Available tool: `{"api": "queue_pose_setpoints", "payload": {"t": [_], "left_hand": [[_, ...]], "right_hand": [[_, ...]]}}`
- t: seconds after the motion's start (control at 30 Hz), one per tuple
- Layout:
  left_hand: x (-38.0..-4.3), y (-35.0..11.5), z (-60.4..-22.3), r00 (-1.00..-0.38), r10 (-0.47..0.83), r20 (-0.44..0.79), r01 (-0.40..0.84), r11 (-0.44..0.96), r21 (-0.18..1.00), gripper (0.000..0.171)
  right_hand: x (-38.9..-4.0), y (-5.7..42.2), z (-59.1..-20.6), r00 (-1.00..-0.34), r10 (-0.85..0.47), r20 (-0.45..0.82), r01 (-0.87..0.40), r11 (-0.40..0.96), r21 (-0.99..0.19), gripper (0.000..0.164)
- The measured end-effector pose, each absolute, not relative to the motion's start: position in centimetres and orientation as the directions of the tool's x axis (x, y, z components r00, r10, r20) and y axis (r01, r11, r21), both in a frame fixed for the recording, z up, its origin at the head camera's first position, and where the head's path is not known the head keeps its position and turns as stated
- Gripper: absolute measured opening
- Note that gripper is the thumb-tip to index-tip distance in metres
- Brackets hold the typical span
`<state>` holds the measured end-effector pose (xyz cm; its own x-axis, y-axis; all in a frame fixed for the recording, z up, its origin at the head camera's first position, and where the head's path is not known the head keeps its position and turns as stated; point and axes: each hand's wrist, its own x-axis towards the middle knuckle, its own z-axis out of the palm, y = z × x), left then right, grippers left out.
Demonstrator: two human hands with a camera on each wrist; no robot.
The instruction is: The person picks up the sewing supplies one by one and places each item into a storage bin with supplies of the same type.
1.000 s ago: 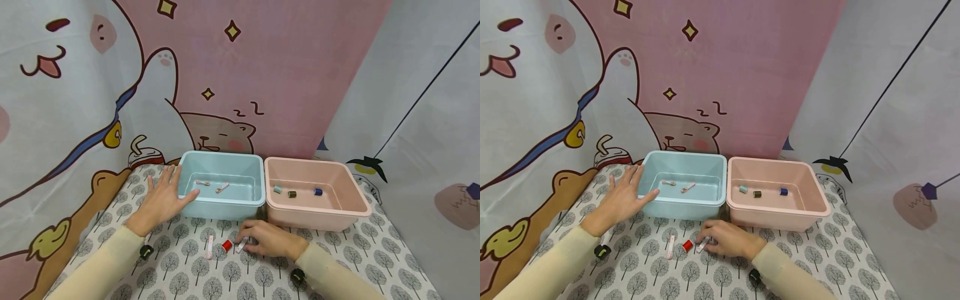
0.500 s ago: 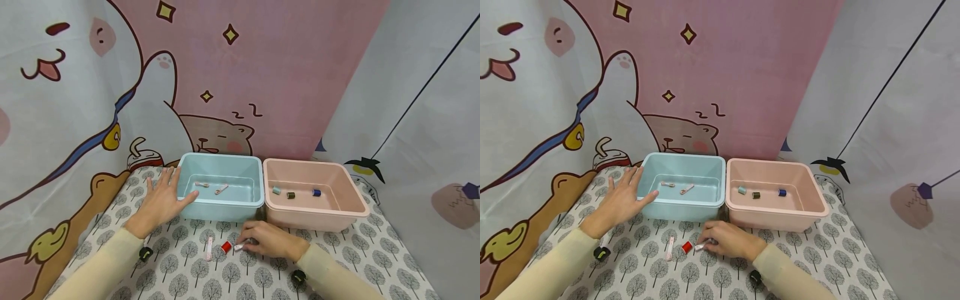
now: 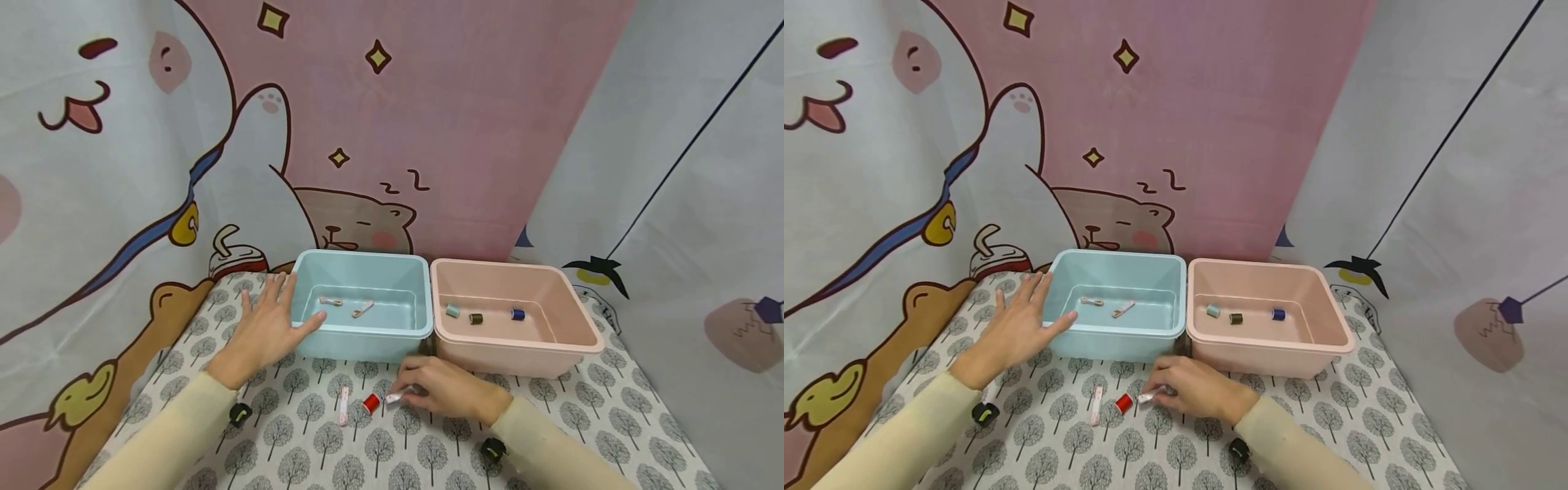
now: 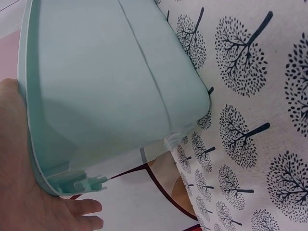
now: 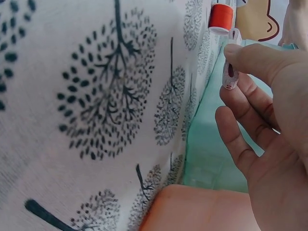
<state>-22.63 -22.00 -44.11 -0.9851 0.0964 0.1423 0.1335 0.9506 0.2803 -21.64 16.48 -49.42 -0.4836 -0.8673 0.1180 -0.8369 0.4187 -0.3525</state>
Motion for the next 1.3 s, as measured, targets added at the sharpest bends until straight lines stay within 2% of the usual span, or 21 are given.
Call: {"api": "queue_pose_setpoints", "payload": {"t": [0.53,1.3], "left_hand": [[-22.6,-22.0,-44.0,-0.981,0.105,0.166,0.147,0.952,0.268,0.122],[-22.3,-21.9,-43.7,-0.979,0.120,0.163,0.159,0.954,0.252,0.119]], "right_hand": [[-20.8,16.8,-47.2,-0.478,-0.864,0.160,-0.862,0.426,-0.274,0.024],[-19.9,17.2,-44.7,-0.445,-0.870,0.212,-0.888,0.397,-0.234,0.022]]}}
